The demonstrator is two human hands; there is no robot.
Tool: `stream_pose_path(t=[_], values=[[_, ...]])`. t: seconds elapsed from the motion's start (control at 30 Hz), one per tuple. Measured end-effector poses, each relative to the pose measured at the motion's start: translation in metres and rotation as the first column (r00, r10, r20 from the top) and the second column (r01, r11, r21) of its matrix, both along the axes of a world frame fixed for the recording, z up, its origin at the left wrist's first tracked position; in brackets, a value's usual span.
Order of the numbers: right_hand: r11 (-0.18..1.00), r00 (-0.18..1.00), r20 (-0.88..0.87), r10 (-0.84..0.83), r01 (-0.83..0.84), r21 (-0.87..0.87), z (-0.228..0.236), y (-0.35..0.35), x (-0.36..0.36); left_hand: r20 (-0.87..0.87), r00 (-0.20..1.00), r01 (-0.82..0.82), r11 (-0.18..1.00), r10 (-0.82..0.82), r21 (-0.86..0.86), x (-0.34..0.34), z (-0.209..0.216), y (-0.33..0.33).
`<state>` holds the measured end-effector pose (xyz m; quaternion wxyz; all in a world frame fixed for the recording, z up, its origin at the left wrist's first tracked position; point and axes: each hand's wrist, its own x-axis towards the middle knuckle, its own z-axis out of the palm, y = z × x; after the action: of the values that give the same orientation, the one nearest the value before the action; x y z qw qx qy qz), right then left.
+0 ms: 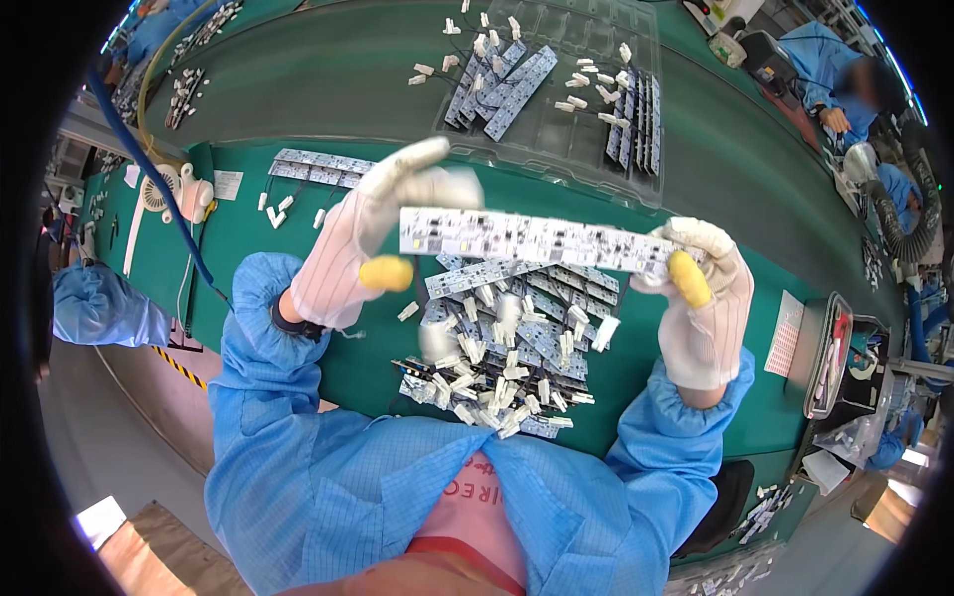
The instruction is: Manually inspecting and organizing electronic circuit boards at a production station.
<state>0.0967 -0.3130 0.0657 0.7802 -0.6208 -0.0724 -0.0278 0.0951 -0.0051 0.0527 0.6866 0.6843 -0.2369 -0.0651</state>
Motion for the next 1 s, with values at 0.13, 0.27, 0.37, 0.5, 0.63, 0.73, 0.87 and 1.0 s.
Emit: stream_pose_path(t=[0.13, 0.27, 0.37, 0.5, 0.63, 0.73, 0.87, 1.0], values=[[0.993, 0.998, -0.05, 0.034, -0.039, -0.112, 0.002, -0.001, -0.006, -0.117, 0.991, -0.055, 0.998, 0.059, 0.044, -0.02, 0.005, 0.0], [0.966, 0.995, -0.033, 0.091, -0.096, -0.241, 0.008, -0.006, -0.007, 0.163, 0.973, -0.196, 0.953, 0.161, 0.231, -0.018, 0.009, 0.006], [0.981, 0.996, -0.016, 0.089, -0.09, -0.172, 0.012, 0.001, -0.011, 0.384, 0.901, -0.296, 0.932, 0.2, 0.21, -0.017, 0.004, 0.005], [0.96, 0.997, -0.012, 0.071, -0.071, -0.273, 0.013, -0.002, -0.011, 0.518, 0.833, -0.338, 0.921, 0.195, 0.196, -0.014, 0.002, 0.006], [0.965, 0.995, 0.053, 0.084, -0.068, -0.253, 0.016, -0.001, -0.013, 0.494, 0.849, -0.301, 0.94, 0.188, 0.159, -0.011, -0.002, 0.009], [0.969, 0.988, 0.092, 0.122, -0.098, -0.226, 0.015, -0.002, -0.012, 0.476, 0.859, -0.274, 0.955, 0.189, 0.116, -0.005, -0.006, 0.01], [0.963, 0.995, 0.05, 0.086, -0.07, -0.259, 0.017, -0.004, -0.014, 0.318, 0.928, -0.269, 0.942, 0.196, 0.202, -0.008, 0.0, 0.013], [0.957, 0.993, 0.044, 0.11, -0.094, -0.274, 0.015, -0.008, -0.015, 0.179, 0.958, -0.237, 0.97, 0.223, 0.056, -0.014, 0.003, 0.009]])
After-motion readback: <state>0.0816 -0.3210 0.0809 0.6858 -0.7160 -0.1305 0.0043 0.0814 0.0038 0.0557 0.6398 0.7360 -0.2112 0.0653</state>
